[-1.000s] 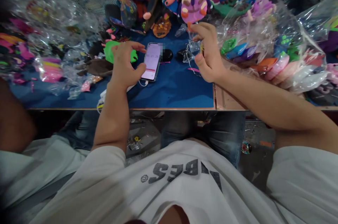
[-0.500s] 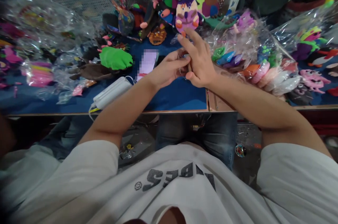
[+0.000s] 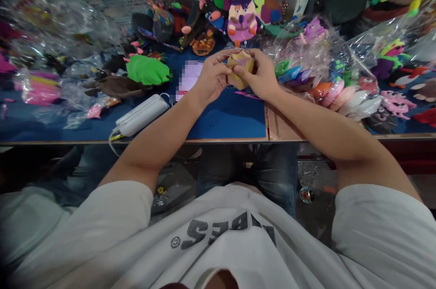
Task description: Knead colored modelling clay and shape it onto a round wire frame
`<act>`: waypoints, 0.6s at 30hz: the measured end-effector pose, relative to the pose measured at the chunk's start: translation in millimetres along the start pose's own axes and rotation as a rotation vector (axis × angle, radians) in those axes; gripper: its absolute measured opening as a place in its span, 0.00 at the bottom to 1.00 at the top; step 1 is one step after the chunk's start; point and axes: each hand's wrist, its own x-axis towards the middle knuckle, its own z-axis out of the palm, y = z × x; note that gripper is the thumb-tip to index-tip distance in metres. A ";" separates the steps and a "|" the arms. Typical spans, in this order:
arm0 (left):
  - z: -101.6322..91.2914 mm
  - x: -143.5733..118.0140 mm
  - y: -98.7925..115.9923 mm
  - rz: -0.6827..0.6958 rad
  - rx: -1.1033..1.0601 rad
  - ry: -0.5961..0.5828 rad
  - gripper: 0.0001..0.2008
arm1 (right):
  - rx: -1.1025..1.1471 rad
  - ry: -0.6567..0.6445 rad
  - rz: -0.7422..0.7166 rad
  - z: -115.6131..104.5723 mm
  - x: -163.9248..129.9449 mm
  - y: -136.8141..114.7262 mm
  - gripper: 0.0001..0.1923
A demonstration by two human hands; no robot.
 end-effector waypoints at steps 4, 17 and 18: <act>2.3 3.7 -11.6 0.122 0.029 0.079 0.24 | -0.093 0.016 0.125 2.0 -1.5 15.2 0.33; 20.7 -9.9 -1.2 0.324 0.138 0.319 0.25 | -0.282 0.155 0.100 -0.4 2.9 -4.8 0.34; 24.8 -12.2 0.6 0.340 0.141 0.389 0.25 | -0.303 0.184 0.110 0.6 3.8 -9.3 0.35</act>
